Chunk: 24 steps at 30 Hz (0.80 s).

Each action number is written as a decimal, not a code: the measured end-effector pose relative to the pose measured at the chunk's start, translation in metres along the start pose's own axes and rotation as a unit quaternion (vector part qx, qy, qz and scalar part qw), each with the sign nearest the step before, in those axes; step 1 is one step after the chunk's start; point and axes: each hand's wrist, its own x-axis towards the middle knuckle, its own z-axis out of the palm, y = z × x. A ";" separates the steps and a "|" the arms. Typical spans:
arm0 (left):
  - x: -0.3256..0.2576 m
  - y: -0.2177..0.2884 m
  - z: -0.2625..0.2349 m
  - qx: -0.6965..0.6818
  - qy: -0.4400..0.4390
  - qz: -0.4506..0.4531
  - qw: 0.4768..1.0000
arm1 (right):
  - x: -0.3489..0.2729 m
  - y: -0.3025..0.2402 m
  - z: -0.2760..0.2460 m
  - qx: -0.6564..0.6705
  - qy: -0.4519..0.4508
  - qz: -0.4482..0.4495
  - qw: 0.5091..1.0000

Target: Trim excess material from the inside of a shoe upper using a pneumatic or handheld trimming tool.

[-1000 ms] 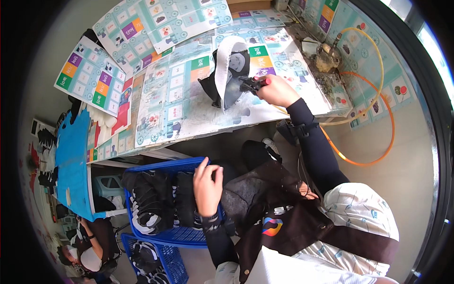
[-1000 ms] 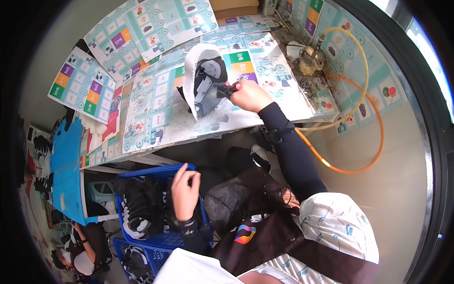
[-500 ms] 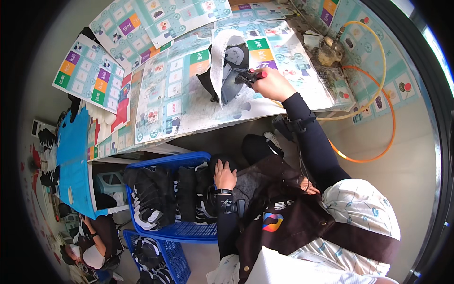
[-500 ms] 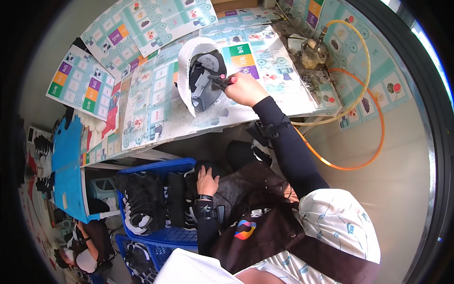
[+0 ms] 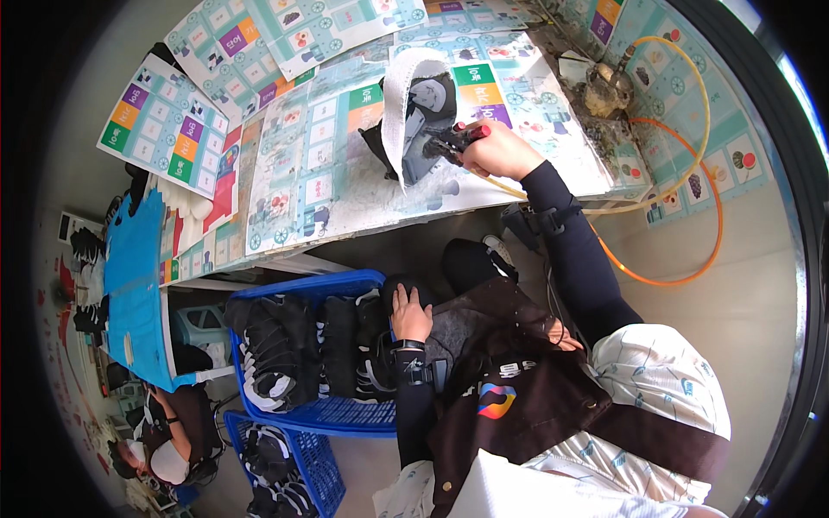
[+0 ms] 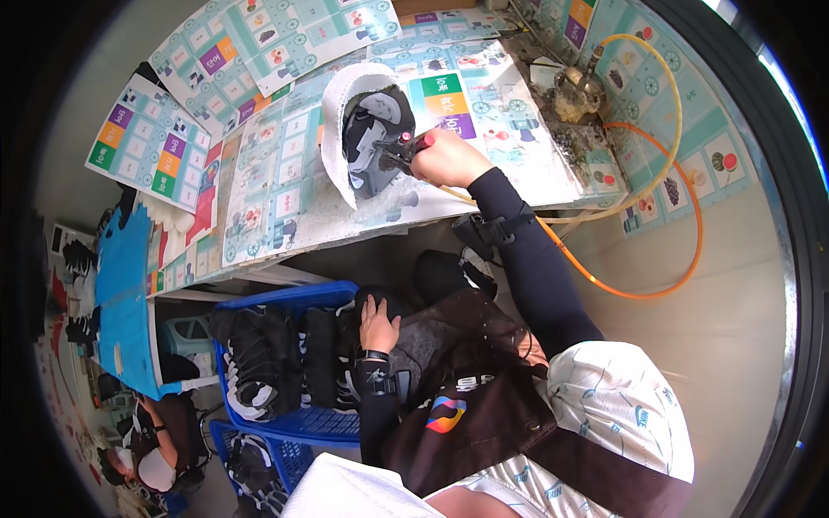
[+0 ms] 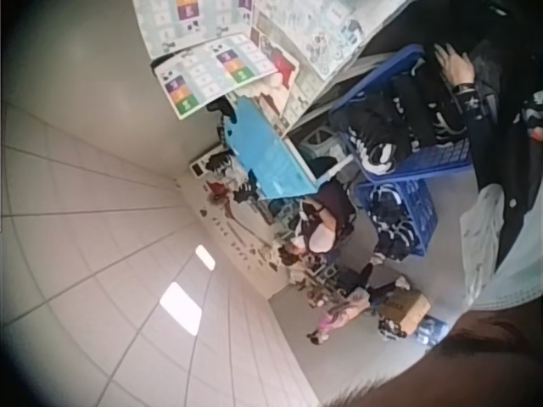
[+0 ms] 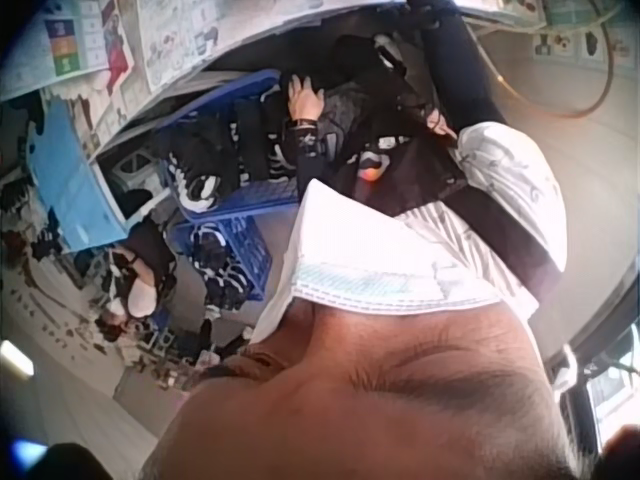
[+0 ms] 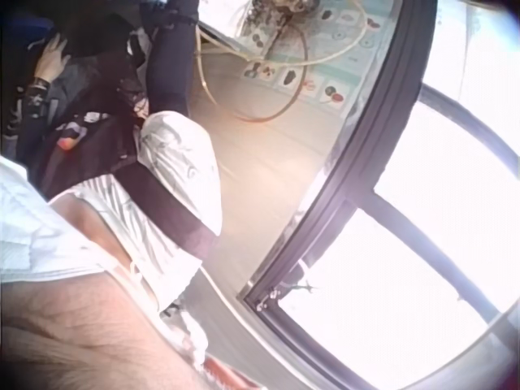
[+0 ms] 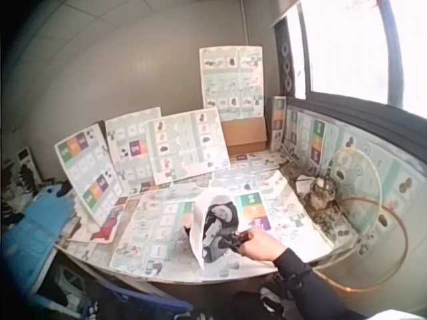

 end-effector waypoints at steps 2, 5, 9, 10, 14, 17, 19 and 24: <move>0.003 0.000 -0.001 -0.002 0.001 0.005 1.000 | 0.000 -0.003 -0.003 0.087 -0.009 0.111 0.990; 0.000 -0.003 -0.006 -0.002 0.002 -0.005 1.000 | 0.009 0.001 0.008 0.070 0.034 0.067 0.995; -0.016 -0.013 -0.007 0.055 0.049 0.039 0.996 | 0.018 0.009 0.035 0.042 0.076 0.052 0.995; -0.019 -0.010 -0.005 0.066 0.061 0.032 0.995 | 0.016 0.003 0.035 0.002 0.063 0.088 0.994; 0.001 0.024 0.005 -0.004 0.021 -0.026 0.999 | 0.010 0.079 0.003 0.201 0.071 0.130 0.968; -0.018 0.005 -0.004 -0.027 0.007 -0.067 0.997 | 0.029 0.066 0.028 0.234 0.036 0.092 0.967; -0.016 0.004 -0.006 -0.033 0.002 -0.074 0.997 | 0.033 0.062 0.028 0.204 0.022 0.090 0.975; -0.014 0.000 0.001 -0.038 0.013 -0.072 0.997 | 0.027 0.044 0.030 0.229 0.000 0.071 0.971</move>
